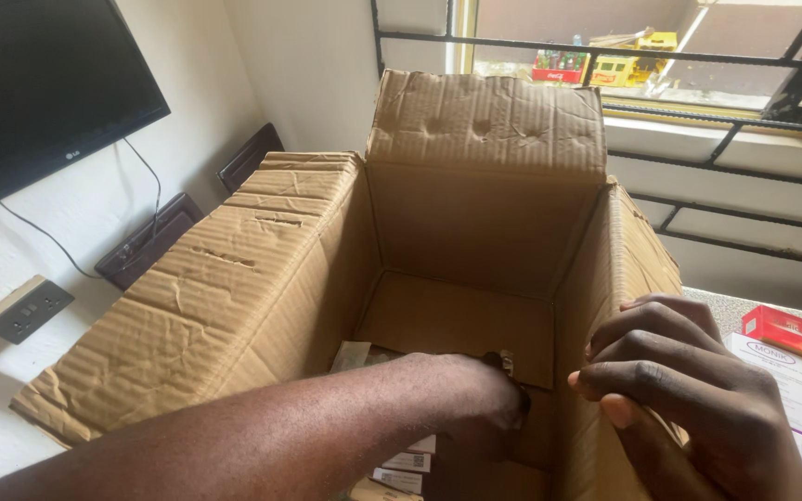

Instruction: The person unpacks a cardboard box by repeatedly reaching in and removing small boxes and jars, placing them on a nearby table. The items include various medicine boxes and containers, which are set down one by one.

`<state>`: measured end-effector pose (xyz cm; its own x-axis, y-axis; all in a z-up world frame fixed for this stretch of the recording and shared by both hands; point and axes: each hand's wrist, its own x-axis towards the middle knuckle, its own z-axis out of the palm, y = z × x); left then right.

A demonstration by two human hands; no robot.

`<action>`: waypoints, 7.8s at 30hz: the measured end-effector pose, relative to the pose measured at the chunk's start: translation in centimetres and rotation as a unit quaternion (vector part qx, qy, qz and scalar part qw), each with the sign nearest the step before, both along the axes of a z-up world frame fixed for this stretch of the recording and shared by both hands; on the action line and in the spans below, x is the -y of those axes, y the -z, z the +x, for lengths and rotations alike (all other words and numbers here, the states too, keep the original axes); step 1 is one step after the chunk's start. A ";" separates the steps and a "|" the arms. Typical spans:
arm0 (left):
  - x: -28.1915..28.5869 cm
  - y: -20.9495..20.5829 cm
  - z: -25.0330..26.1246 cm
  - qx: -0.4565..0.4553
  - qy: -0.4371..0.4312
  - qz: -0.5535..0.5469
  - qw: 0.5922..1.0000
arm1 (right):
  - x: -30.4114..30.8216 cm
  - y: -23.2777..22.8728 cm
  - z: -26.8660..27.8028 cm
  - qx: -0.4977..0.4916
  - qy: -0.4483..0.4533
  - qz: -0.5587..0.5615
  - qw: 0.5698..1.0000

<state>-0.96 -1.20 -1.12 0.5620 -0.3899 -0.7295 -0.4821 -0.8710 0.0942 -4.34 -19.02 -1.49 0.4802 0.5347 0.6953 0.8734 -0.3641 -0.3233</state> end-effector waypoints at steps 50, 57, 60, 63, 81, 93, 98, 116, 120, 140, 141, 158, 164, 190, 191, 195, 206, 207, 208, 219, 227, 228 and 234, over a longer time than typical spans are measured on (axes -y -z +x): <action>-0.4 -7.4 -2.8 0.560 0.226 -0.562 0.565 | 5.0 -0.9 -0.3 -0.486 -0.145 0.420 0.753; -0.4 -5.5 -1.7 0.554 0.195 -0.500 0.636 | 9.3 -1.8 0.4 -0.338 -0.074 0.430 0.834; -0.6 -4.1 -0.7 0.557 0.222 -0.466 0.650 | 12.7 -2.6 0.4 -0.261 -0.011 0.432 0.863; -0.9 -3.0 0.5 0.544 0.240 -0.448 0.668 | 15.7 -3.4 -0.1 -0.205 0.086 0.390 0.893; -1.5 4.6 6.5 0.570 0.242 -0.423 0.662 | 39.5 4.6 -7.1 -0.241 0.511 0.318 0.761; -1.5 6.4 8.7 0.573 0.260 -0.406 0.663 | 44.5 9.8 -4.3 -0.422 0.622 0.136 0.646; -1.5 6.4 8.7 0.574 0.262 -0.401 0.664 | 44.8 9.7 -3.6 -0.441 0.658 0.038 0.609; -1.7 2.3 6.4 0.526 0.327 -0.436 0.653 | 29.8 -1.8 -3.9 -0.175 0.569 0.031 0.803; -1.2 0.1 3.6 0.473 0.266 -0.443 0.713 | 23.1 -4.3 -3.6 -0.155 0.494 0.008 0.855; -3.1 -7.2 -1.2 0.396 0.037 -0.336 0.853 | 0.7 -2.4 -2.6 -0.193 -0.143 0.193 0.951; -3.1 -7.2 -1.1 0.397 0.039 -0.316 0.861 | 0.4 -2.2 -2.7 -0.179 -0.135 0.193 0.955; -4.9 -2.2 1.8 0.073 -0.061 0.053 0.994 | -1.1 2.6 -1.8 -0.052 0.039 0.110 0.992; -4.3 -2.3 0.6 0.015 -0.040 0.103 0.994 | -0.8 3.1 -0.5 -0.011 0.015 0.083 0.996; -3.3 -1.7 -0.1 -0.043 -0.049 0.145 0.987 | -1.7 1.9 -0.5 0.035 -0.026 0.118 0.992; -3.2 -1.8 0.0 -0.042 -0.048 0.144 0.988 | -1.6 1.9 -0.5 0.033 -0.029 0.120 0.992; -3.1 -2.4 0.0 -0.042 -0.058 0.135 0.988 | -1.6 1.7 -0.6 0.028 -0.037 0.120 0.992; -6.2 -8.6 1.9 0.091 -0.177 -0.146 0.969 | -1.5 1.1 -0.8 0.016 -0.076 0.153 0.985; -6.6 -8.7 2.4 0.114 -0.189 -0.196 0.956 | -1.4 1.0 -1.0 0.021 -0.071 0.161 0.984; -7.0 -8.6 2.8 0.136 -0.201 -0.244 0.939 | -1.4 0.9 -1.2 0.027 -0.065 0.169 0.983; -5.5 -8.4 1.4 -0.053 -0.197 -0.648 0.734 | 0.1 -0.5 -1.6 -0.059 0.001 0.295 0.954; -3.3 -7.6 -0.3 -0.194 -0.190 -0.693 0.668 | 3.0 -3.3 -2.5 0.003 0.071 0.161 0.984; -3.2 -7.3 -0.3 -0.205 -0.203 -0.687 0.667 | 3.1 -3.5 -2.6 0.005 0.093 0.160 0.983; -4.1 -3.4 1.9 -0.197 -0.243 -0.682 0.661 | 6.1 -4.1 -3.5 0.024 0.160 0.154 0.975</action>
